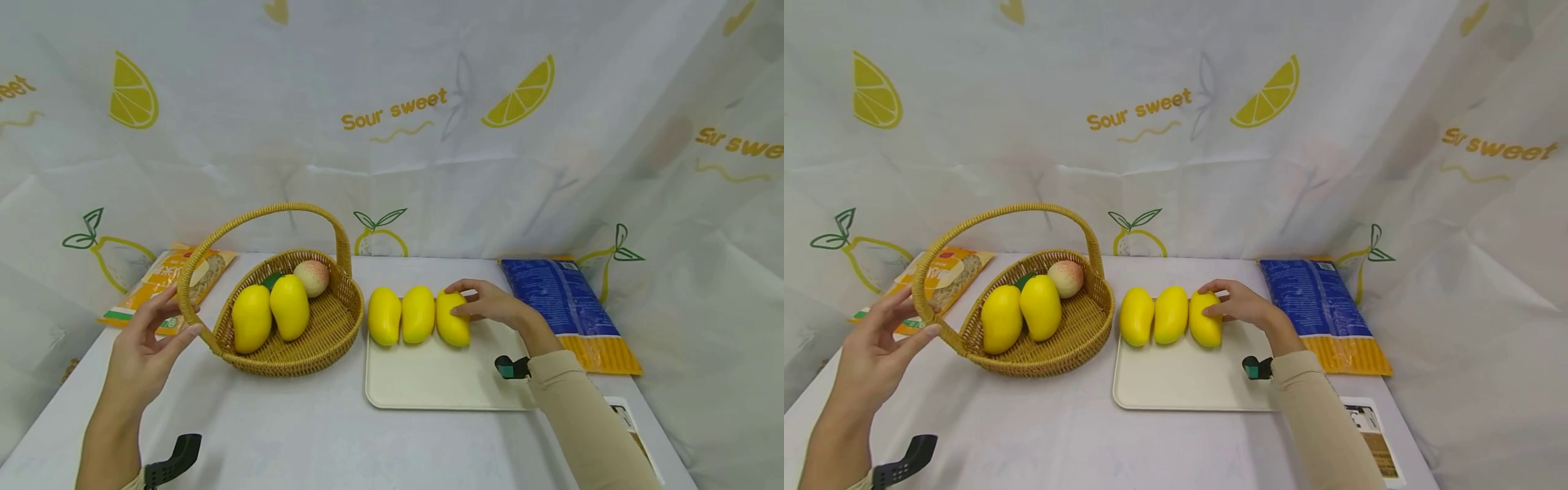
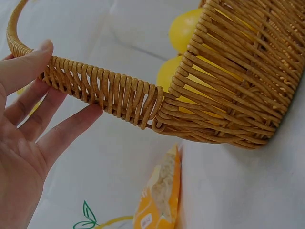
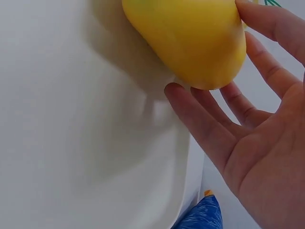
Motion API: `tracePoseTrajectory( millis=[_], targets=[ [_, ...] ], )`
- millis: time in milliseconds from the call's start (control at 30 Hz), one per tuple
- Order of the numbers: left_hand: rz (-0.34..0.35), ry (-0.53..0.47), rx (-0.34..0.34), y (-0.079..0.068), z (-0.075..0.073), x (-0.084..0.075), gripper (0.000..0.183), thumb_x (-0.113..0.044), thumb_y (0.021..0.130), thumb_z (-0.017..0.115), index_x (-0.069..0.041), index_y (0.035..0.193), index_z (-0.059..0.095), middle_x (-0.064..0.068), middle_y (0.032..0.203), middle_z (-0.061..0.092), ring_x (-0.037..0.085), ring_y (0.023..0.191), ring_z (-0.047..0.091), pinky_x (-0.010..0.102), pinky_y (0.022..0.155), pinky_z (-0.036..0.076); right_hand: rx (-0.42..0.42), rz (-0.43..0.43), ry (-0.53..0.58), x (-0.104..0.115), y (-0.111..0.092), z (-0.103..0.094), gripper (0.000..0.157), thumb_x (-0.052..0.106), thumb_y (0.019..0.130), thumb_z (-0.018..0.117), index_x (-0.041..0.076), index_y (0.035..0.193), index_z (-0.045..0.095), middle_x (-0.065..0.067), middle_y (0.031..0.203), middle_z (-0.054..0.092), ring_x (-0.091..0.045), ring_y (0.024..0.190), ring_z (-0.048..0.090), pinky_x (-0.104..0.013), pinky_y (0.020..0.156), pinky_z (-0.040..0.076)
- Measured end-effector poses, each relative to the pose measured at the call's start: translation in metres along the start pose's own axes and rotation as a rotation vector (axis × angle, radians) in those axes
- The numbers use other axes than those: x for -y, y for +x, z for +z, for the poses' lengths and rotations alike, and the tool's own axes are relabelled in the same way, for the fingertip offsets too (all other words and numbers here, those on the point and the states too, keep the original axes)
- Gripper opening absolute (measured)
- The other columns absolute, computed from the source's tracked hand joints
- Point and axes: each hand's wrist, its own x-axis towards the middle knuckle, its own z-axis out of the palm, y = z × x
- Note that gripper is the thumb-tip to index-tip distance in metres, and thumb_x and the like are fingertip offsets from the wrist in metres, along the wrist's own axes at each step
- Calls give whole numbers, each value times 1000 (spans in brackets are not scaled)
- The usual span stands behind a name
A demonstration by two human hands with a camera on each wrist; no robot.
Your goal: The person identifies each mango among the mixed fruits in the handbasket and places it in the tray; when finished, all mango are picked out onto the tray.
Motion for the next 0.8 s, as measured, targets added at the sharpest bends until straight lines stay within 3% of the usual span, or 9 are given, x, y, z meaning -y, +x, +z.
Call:
tracePoseTrajectory(
  millis=[133,267,433,667,800],
  targets=[
    [3,2,-2,1,0,3,79,22,82,68,-6,152,45,-29,126,55,-13,113,55,-1,79,51,-1,-15,-10,4,-3,-3,49,20,98,67,7,143,53,-20,161,38,-46,146,41,-53,108,55],
    [1,5,-3,1,0,4,79,22,83,68,-6,152,45,-30,127,53,-13,113,55,-1,79,51,1,-19,-36,3,-2,-5,58,24,97,68,7,149,48,-21,163,33,-49,148,36,-56,111,52],
    [12,-7,0,1,0,3,78,23,82,67,-5,152,45,-28,127,55,-12,113,55,-1,79,51,-33,-28,-75,1,0,-7,69,28,96,70,8,155,41,-20,167,26,-50,149,33,-61,115,45],
    [22,-13,-4,0,0,3,78,24,81,68,-4,151,46,-26,125,56,-12,113,56,-1,80,51,-88,-33,-93,4,0,-9,74,28,95,72,11,158,37,-20,167,27,-50,150,31,-70,120,32],
    [19,-5,-3,0,0,3,78,24,82,68,-4,151,46,-27,124,56,-12,112,56,-1,79,51,-110,-62,-90,9,-1,-11,77,27,95,73,12,159,33,-24,166,27,-50,150,30,-69,120,33]
  ],
)
